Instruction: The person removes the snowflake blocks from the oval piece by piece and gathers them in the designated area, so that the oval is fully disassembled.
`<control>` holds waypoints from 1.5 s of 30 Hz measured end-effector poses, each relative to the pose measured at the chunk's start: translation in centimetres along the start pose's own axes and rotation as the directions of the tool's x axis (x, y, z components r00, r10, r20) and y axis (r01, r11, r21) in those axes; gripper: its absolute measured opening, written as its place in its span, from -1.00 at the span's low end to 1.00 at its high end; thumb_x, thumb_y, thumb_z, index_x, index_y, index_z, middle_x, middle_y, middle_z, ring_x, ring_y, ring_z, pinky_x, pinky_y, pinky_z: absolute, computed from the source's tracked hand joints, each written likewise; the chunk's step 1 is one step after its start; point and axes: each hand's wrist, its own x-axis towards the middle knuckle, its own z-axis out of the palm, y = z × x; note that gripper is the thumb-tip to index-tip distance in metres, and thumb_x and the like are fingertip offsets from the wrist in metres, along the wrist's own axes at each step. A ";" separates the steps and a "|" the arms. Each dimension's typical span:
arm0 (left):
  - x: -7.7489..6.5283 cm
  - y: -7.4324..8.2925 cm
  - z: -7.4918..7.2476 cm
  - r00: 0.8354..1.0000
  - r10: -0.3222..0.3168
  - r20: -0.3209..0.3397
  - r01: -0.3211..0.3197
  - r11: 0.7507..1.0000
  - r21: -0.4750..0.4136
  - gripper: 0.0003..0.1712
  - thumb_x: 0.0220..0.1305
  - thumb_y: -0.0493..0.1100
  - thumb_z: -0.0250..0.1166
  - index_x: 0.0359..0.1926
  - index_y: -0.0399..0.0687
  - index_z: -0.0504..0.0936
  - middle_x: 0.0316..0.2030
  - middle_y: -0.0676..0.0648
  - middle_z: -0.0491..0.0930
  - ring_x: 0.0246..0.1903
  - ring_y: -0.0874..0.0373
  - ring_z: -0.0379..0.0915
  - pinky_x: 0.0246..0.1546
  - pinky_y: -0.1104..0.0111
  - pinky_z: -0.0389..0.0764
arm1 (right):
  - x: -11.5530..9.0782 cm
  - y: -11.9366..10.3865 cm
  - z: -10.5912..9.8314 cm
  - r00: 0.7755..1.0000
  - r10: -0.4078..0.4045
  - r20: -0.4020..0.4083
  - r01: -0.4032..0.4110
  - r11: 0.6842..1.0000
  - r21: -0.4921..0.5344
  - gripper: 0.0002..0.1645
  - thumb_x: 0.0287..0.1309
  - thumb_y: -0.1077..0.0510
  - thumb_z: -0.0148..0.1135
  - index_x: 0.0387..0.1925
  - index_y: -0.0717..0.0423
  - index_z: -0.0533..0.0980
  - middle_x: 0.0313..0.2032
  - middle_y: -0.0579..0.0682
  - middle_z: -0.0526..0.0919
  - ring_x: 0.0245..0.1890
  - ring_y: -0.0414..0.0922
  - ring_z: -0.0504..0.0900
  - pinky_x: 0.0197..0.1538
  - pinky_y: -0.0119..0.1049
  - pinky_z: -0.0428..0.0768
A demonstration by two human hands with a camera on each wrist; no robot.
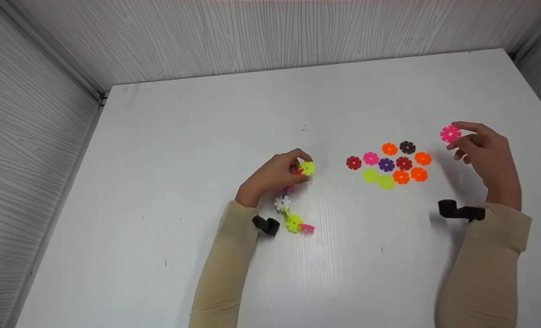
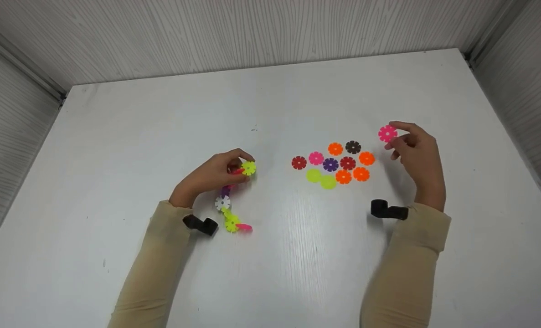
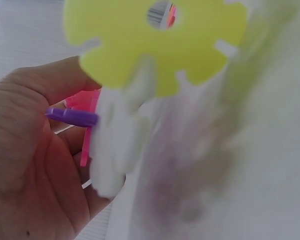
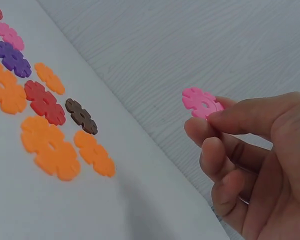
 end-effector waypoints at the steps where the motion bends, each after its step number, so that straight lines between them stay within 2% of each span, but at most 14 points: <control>1: 0.0 0.0 0.0 1.000 -0.001 0.000 0.001 1.000 0.002 -0.56 0.24 -0.11 0.29 0.15 0.04 0.49 -0.30 -0.05 0.52 -0.39 0.17 0.33 -0.30 0.42 0.41 | 0.0 0.1 -0.1 1.000 0.014 -0.004 -0.014 1.000 0.007 -0.53 0.34 -0.03 0.06 0.26 -0.19 0.41 -0.43 -0.33 0.66 -0.46 -0.26 0.55 -0.33 -0.53 0.50; 7: -0.1 0.0 -0.1 1.000 -0.021 0.008 0.021 1.000 0.009 -0.56 0.25 -0.09 0.28 0.16 0.06 0.48 -0.20 -0.08 0.54 -0.30 0.14 0.37 -0.22 0.41 0.45 | 0.1 0.8 -0.6 0.997 0.080 -0.007 -0.080 0.997 0.010 -0.50 0.34 -0.08 0.06 0.28 -0.23 0.38 -0.41 -0.32 0.66 -0.42 -0.25 0.54 -0.31 -0.51 0.50; 11: 0.1 -0.2 0.0 1.000 -0.021 0.016 0.020 1.000 0.017 -0.55 0.25 -0.08 0.27 0.17 0.06 0.48 -0.18 -0.09 0.54 -0.28 0.13 0.38 -0.20 0.40 0.46 | 0.1 1.3 -0.9 0.994 0.106 0.019 -0.105 0.994 -0.029 -0.48 0.34 -0.11 0.02 0.31 -0.24 0.35 -0.40 -0.37 0.64 -0.40 -0.26 0.54 -0.29 -0.50 0.49; 15: 0.2 -0.3 0.1 1.000 -0.017 0.017 0.017 0.999 0.032 -0.56 0.26 -0.09 0.25 0.16 0.05 0.47 -0.21 -0.08 0.54 -0.31 0.14 0.36 -0.22 0.40 0.45 | 0.3 1.6 -1.0 0.989 0.140 0.050 -0.134 0.985 -0.113 -0.42 0.35 -0.14 -0.01 0.36 -0.21 0.30 -0.41 -0.41 0.60 -0.43 -0.27 0.55 -0.29 -0.47 0.49; 20: 0.2 -0.3 0.1 1.000 -0.019 0.023 0.018 0.998 0.060 -0.56 0.25 -0.14 0.22 0.16 0.02 0.47 -0.23 -0.09 0.53 -0.33 0.15 0.36 -0.22 0.39 0.44 | 0.4 2.1 -0.8 0.977 0.177 0.115 -0.146 0.961 -0.236 -0.34 0.36 -0.16 -0.06 0.40 -0.02 0.25 -0.44 -0.41 0.53 -0.42 -0.27 0.55 -0.29 -0.45 0.53; 26: 0.2 -0.3 0.1 0.999 -0.029 0.030 0.027 0.998 0.063 -0.56 0.26 -0.13 0.23 0.17 0.01 0.47 -0.19 -0.11 0.54 -0.32 0.14 0.37 -0.21 0.38 0.46 | 0.5 2.5 -0.8 0.966 0.196 0.169 -0.144 0.949 -0.281 -0.28 0.36 -0.19 -0.08 0.41 0.08 0.20 -0.43 -0.35 0.54 -0.35 -0.20 0.53 -0.27 -0.46 0.55; 35: 0.1 -0.4 0.3 0.999 -0.028 0.044 0.025 0.998 0.058 -0.55 0.25 -0.11 0.25 0.17 0.01 0.47 -0.19 -0.11 0.53 -0.32 0.14 0.36 -0.21 0.39 0.49 | 0.5 2.7 -0.4 0.961 0.200 0.189 -0.127 0.931 -0.342 -0.29 0.38 -0.18 -0.12 0.40 0.11 0.21 -0.33 -0.23 0.53 -0.22 -0.10 0.47 -0.26 -0.48 0.51; 45: 0.1 -0.4 0.2 0.999 -0.017 0.049 0.014 0.998 0.063 -0.55 0.26 -0.10 0.24 0.17 0.00 0.47 -0.20 -0.11 0.53 -0.34 0.15 0.35 -0.24 0.41 0.47 | 0.8 2.6 -0.2 0.964 0.188 0.189 -0.100 0.912 -0.398 -0.34 0.41 -0.11 -0.17 0.40 0.12 0.22 -0.16 0.10 0.47 -0.16 0.01 0.41 -0.30 -0.44 0.49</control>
